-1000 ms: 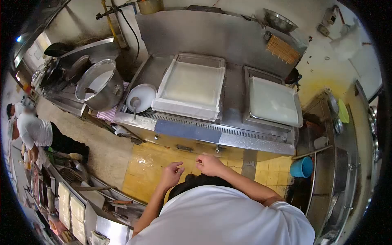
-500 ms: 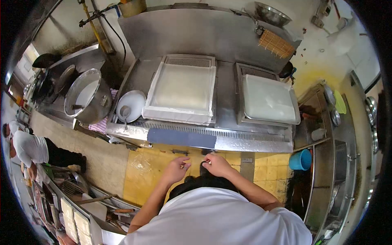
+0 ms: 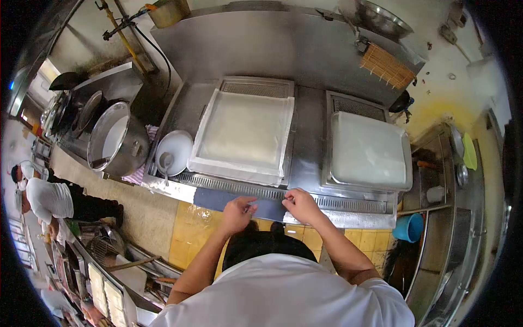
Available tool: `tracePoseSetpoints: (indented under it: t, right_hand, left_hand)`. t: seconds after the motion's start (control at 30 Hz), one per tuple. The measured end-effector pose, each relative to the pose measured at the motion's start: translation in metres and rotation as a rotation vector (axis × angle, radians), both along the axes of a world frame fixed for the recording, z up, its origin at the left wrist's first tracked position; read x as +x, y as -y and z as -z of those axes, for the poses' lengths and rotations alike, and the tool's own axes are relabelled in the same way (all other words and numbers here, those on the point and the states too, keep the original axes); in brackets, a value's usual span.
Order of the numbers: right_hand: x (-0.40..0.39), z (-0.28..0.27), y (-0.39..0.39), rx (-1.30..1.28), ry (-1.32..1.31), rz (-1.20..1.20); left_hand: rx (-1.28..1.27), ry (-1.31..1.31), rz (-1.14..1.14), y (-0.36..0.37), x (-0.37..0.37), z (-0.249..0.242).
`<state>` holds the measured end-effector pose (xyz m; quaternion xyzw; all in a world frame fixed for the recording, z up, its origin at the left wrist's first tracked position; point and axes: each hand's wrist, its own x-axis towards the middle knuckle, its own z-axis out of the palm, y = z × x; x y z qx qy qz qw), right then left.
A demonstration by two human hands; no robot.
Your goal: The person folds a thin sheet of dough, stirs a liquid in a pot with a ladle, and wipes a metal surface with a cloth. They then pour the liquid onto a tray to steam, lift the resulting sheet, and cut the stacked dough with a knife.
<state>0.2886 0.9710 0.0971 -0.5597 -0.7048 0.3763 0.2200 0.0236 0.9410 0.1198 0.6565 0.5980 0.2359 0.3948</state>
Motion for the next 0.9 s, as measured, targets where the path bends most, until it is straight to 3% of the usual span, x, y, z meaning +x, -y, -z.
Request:
tracePoseSetpoints:
  t: [0.17, 0.2, 0.33, 0.43, 0.53, 0.63, 0.73, 0.83, 0.9]
  right_hand:
    - [-0.001, 0.003, -0.07, 0.046, 0.028, 0.088]
    - [0.0, 0.004, -0.088, 0.087, 0.039, 0.115]
    - [-0.003, -0.021, -0.169, 0.069, 0.069, 0.253]
    - [0.008, 0.005, -0.246, 0.169, 0.074, 0.325]
    - [0.013, 0.025, -0.323, 0.094, 0.168, 0.436]
    - [0.016, 0.052, -0.384, 0.065, 0.262, 0.499]
    - [0.009, 0.072, -0.42, 0.087, 0.357, 0.554]
    - [0.011, 0.085, -0.444, 0.075, 0.49, 0.489]
    - [0.009, 0.094, -0.448, 0.155, 0.456, 0.503]
  left_hand:
    - [-0.023, 0.159, -0.167, -0.067, -0.04, 0.019]
    - [-0.043, 0.055, -0.153, -0.086, -0.043, -0.014]
    - [0.132, 0.0, -0.198, -0.175, -0.093, 0.003]
    - [0.295, 0.007, -0.26, -0.256, -0.139, 0.021]
    - [0.382, -0.172, -0.37, -0.341, -0.188, 0.056]
    - [0.284, -0.47, -0.348, -0.408, -0.215, 0.065]
    - [0.296, -0.459, -0.285, -0.457, -0.228, 0.08]
    - [0.239, -0.417, -0.381, -0.495, -0.214, 0.086]
    - [0.316, -0.38, -0.358, -0.512, -0.204, 0.092]
